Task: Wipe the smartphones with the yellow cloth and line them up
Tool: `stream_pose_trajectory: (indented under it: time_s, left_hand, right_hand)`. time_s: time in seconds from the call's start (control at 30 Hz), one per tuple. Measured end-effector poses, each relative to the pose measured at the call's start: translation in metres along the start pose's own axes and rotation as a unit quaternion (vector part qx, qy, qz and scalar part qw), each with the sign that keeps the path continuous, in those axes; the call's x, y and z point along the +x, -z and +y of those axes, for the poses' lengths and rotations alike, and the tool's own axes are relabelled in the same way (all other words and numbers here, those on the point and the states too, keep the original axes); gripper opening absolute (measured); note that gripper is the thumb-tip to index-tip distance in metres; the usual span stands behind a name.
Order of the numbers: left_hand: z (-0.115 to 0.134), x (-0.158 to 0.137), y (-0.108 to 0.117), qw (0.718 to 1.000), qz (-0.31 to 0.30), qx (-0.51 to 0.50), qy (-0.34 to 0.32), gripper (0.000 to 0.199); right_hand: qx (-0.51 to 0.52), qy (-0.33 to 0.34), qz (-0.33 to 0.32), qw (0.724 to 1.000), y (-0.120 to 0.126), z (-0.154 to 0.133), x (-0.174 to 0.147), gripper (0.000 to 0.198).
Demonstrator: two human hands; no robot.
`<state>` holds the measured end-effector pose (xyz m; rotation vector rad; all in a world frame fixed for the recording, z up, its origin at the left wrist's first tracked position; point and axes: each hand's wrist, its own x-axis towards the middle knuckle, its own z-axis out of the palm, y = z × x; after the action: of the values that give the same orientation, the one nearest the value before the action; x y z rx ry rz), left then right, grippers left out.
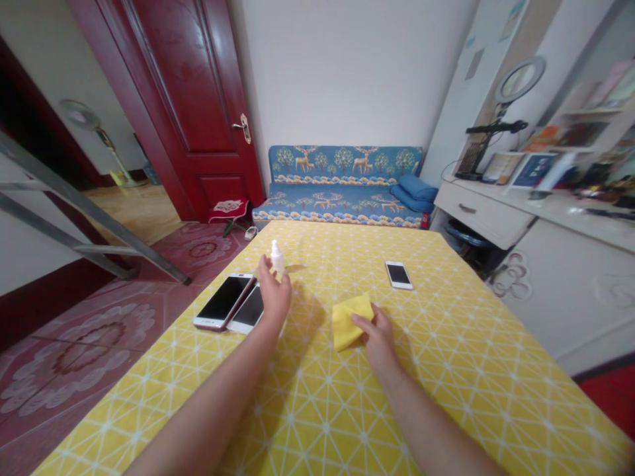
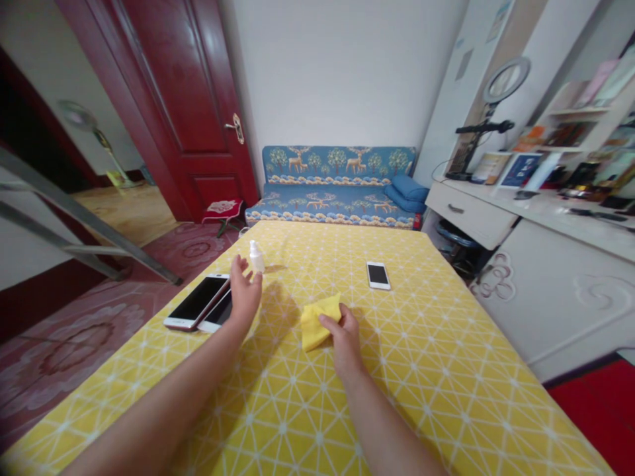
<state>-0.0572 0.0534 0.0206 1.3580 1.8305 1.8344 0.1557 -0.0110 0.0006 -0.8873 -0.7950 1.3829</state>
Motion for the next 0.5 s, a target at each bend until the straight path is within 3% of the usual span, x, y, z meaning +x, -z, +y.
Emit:
stream_pose_trajectory:
  time_s: [0.03, 0.13, 0.23, 0.4, 0.5]
  left_hand:
    - [0.0, 0.017, 0.001, 0.998, -0.001, 0.056, 0.028, 0.077]
    - [-0.001, 0.058, 0.001, 0.994, -0.026, 0.09, 0.061, 0.089]
    - [-0.007, 0.076, -0.001, 0.988, -0.078, 0.096, 0.092, 0.089]
    - [-0.011, 0.064, -0.011, 0.988, -0.127, 0.045, 0.078, 0.051]
    - [0.004, 0.036, -0.016, 0.983, -0.17, -0.024, 0.071, 0.043]
  right_hand:
    - [-0.006, 0.0, -0.004, 1.0, -0.001, 0.0, 0.0, 0.03]
    - [-0.017, -0.005, -0.002, 1.0, -0.002, -0.001, 0.0, 0.029]
    - [-0.026, -0.005, -0.011, 1.0, -0.001, -0.001, 0.002, 0.03]
    - [-0.039, 0.012, -0.029, 0.999, 0.003, 0.002, 0.005, 0.025]
    - [-0.044, 0.01, -0.024, 0.999, 0.003, 0.003, 0.005, 0.027]
